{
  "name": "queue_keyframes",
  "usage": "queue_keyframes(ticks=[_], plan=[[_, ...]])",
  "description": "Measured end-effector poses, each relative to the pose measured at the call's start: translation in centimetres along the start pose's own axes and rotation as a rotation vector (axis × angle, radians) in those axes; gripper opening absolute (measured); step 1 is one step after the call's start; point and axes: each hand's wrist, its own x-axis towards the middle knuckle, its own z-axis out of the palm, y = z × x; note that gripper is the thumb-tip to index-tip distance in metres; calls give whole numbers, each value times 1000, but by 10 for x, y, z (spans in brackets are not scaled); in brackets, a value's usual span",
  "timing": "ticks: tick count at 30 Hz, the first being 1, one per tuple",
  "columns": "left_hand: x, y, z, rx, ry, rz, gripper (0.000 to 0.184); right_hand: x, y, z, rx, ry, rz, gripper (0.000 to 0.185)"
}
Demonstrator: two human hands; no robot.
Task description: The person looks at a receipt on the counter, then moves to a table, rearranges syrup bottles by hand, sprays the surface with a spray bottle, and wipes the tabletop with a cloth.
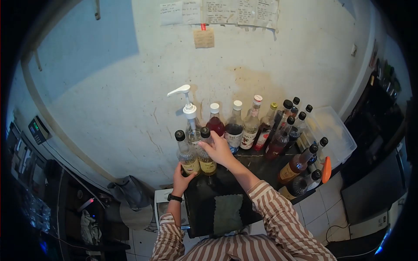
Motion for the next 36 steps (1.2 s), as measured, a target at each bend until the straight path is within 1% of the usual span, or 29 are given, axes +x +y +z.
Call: queue_keyframes(ticks=[3, 6, 9, 13, 16, 20, 21, 22, 24, 25, 26, 27, 28, 29, 30, 31, 32, 34, 35, 36], plan=[[-2, -7, 0, 70, 10, -51, 75, 1, -2, -4, 4, 3, -8, 31], [-4, 0, 2, 46, 8, -25, 76, 1, -5, -7, 16, -6, 2, 30], [-4, -8, 4, 20, 22, -5, 75, 0, -8, -7, 21, -6, -4, 31], [-5, 11, 4, -27, 15, -15, 73, 0, -7, -5, -7, 15, -34, 31], [-4, 11, 3, -35, 18, -26, 71, -1, -4, -2, -33, 2, -7, 38], [-2, 2, 5, -96, 13, -16, 68, -2, -6, 1, 85, 7, 71, 38], [-3, 0, 6, -90, 20, -18, 68, -1, -7, -1, 74, -42, 117, 41], [-4, -3, 6, -85, 30, -21, 68, -1, -7, -2, 57, -26, 84, 43], [-4, -10, 6, -73, 29, -24, 74, -1, -7, -2, 25, 1, 19, 46], [-4, -4, 5, -73, 14, -28, 77, -3, -9, -6, 60, -47, 100, 60], [-3, -1, 4, -73, -2, -30, 81, -7, -10, -13, -3, -44, 103, 65], [-5, -4, 4, -31, 5, 19, 91, -13, -11, -21, -64, -39, 104, 70], [-8, 5, 5, 93, 81, 28, 94, -18, -18, -33, -126, -33, 105, 75], [-14, 23, 3, 215, 156, 39, 96, -25, -36, -54, -21, 18, 91, 79], [-18, 36, 3, 335, 230, 50, 99, -33, -66, -86, -5, -44, 172, 77], [-21, 39, 5, 274, 342, 76, 83, -42, -99, -122, 11, -108, 255, 75], [-25, 54, 10, 234, 383, 110, 77, -54, -122, -157, -45, -132, 313, 71], [-35, 105, 28, 159, 465, 172, 65, -78, -152, -218, -273, 64, 119, 47], [-38, 130, 49, 83, 423, 311, 48, -90, -158, -244, -352, 188, 143, 36], [-42, 152, 70, 19, 279, 287, 41, -100, -149, -268, -418, 325, 67, 28]])
